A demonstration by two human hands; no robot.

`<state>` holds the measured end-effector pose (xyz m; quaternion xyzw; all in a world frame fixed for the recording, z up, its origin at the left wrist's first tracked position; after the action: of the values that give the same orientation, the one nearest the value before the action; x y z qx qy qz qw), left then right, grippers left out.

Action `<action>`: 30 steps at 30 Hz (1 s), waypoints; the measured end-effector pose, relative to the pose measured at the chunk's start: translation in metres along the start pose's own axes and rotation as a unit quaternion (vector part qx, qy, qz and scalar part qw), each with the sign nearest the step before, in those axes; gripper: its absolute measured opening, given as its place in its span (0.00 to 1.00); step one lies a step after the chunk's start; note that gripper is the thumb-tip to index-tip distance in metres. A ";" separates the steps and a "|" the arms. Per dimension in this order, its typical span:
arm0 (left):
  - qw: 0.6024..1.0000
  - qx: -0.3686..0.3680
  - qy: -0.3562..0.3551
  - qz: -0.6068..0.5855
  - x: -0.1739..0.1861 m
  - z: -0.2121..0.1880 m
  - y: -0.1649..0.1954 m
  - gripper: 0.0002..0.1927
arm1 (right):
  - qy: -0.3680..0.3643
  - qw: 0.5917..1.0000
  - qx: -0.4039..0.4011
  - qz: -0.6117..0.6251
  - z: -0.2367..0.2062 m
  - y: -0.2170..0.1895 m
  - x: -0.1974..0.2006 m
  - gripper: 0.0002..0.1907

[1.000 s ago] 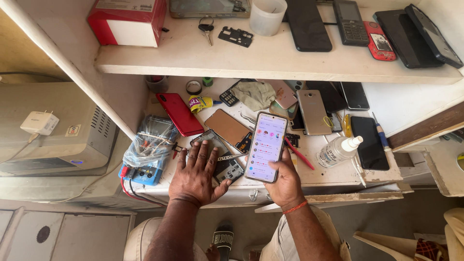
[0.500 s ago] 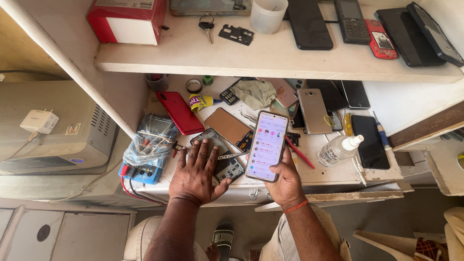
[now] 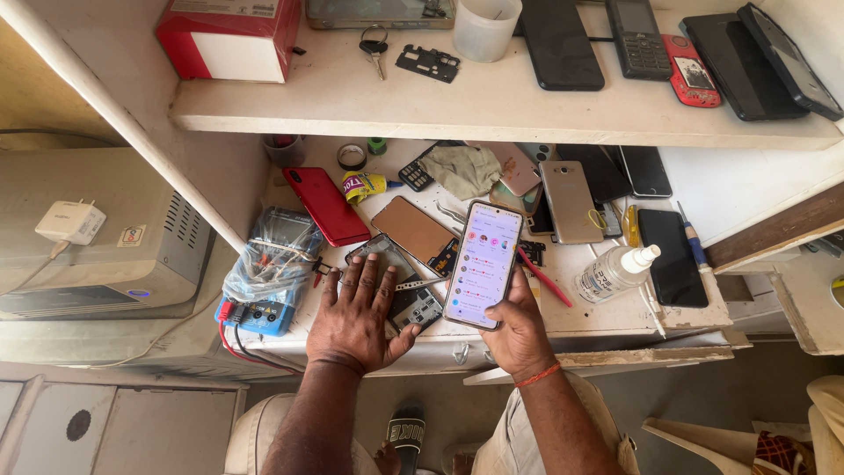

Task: The person pries open the back cover of a smartphone at a cluttered repair workbench, works on the internal components with small hand tools, then powers the phone on and holds it up while tapping the screen to test it.

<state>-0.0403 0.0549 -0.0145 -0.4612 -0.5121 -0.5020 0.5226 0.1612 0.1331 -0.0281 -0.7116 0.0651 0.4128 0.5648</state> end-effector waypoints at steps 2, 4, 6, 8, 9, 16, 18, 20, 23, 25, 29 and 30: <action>1.000 -0.001 0.005 -0.003 0.000 0.000 0.000 0.51 | 0.004 1.000 0.000 -0.011 0.001 0.000 0.000 0.41; 1.000 -0.003 0.013 -0.005 0.001 0.000 0.000 0.50 | 0.009 1.000 -0.002 -0.010 0.002 0.001 0.000 0.38; 1.000 -0.004 0.018 -0.001 0.001 -0.001 0.000 0.50 | 0.039 0.999 -0.015 0.021 0.002 0.002 0.004 0.36; 1.000 -0.006 0.023 -0.001 0.002 -0.001 0.000 0.50 | 0.052 0.998 -0.021 0.036 0.001 0.003 0.006 0.34; 1.000 -0.006 0.026 -0.002 0.002 -0.001 0.000 0.50 | 0.050 0.998 -0.021 0.035 0.001 0.003 0.006 0.34; 1.000 -0.006 0.025 -0.005 0.002 -0.001 0.000 0.50 | -0.006 0.997 -0.012 0.073 0.001 0.001 0.002 0.36; 1.000 -0.005 0.017 -0.003 0.001 0.000 0.000 0.50 | 0.013 0.997 -0.019 0.073 0.000 0.001 0.004 0.36; 1.000 -0.004 0.015 -0.004 0.000 0.000 0.000 0.50 | 0.023 0.997 -0.022 0.073 0.000 0.002 0.004 0.36; 1.000 -0.005 0.018 -0.006 0.001 0.000 0.000 0.51 | 0.031 0.997 -0.024 0.074 0.000 0.001 0.003 0.34; 1.000 -0.006 0.019 -0.006 0.001 0.000 0.000 0.51 | 0.048 0.995 -0.031 0.076 0.001 0.002 0.005 0.33; 1.000 -0.006 0.018 -0.002 0.002 -0.001 0.000 0.50 | 0.037 0.996 -0.027 0.082 0.001 0.003 0.006 0.31; 1.000 -0.007 0.019 -0.003 0.002 0.000 0.000 0.50 | 0.029 0.996 -0.024 0.080 0.001 0.003 0.007 0.32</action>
<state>-0.0402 0.0545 -0.0129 -0.4536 -0.5000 -0.5154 0.5279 0.1636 0.1353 -0.0347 -0.7293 0.1285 0.4370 0.5106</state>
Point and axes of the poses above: each hand's wrist, its own z-axis towards the middle knuckle, its own x-axis out of the back of the hand, y = z × x, the point moved 7 cm from there along z, towards the middle knuckle, and after that the axes turned 2 degrees about -z, right-handed, at the moved point
